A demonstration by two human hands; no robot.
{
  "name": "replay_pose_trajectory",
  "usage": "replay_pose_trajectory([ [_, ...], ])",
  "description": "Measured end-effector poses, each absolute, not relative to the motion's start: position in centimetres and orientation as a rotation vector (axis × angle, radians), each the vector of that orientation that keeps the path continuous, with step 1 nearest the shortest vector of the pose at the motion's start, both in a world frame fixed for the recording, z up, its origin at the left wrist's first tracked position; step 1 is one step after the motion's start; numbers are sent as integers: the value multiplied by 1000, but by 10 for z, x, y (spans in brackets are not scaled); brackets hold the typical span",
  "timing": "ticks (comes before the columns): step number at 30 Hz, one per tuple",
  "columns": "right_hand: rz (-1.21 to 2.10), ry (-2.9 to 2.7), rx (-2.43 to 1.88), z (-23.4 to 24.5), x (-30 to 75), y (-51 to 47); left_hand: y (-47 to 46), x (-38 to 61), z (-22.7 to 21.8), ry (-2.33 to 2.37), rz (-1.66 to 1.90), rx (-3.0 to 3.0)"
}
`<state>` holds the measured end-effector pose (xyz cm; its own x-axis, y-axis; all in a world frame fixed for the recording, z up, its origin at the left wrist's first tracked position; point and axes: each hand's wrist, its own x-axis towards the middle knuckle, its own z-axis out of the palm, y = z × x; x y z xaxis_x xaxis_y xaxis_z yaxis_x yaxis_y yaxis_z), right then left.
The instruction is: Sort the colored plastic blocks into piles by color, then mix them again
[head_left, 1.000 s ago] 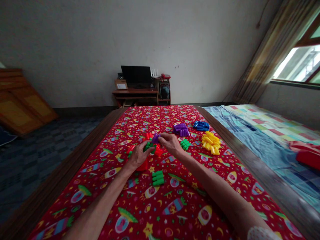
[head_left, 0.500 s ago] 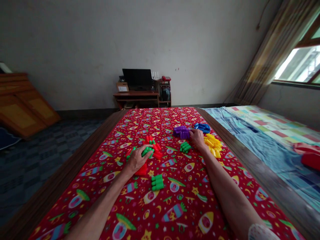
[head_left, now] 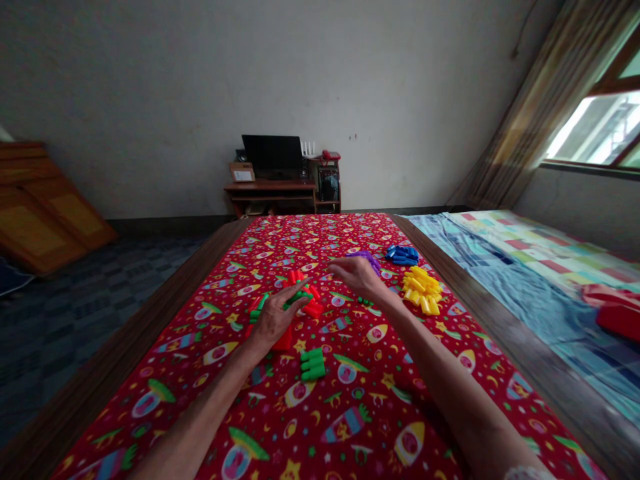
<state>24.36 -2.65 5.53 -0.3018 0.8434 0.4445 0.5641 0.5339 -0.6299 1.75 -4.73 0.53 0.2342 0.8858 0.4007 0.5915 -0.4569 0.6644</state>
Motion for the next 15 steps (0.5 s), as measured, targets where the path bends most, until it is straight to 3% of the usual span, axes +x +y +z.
replay_pose_trajectory([
  [4, 543, -2278, -936, 51, 204, -53, -53, 28, 10, 1367, 1065, 2104],
  [15, 679, -2311, -1098, 39, 221, -36, -62, 41, -11, 1277, 1059, 2377],
])
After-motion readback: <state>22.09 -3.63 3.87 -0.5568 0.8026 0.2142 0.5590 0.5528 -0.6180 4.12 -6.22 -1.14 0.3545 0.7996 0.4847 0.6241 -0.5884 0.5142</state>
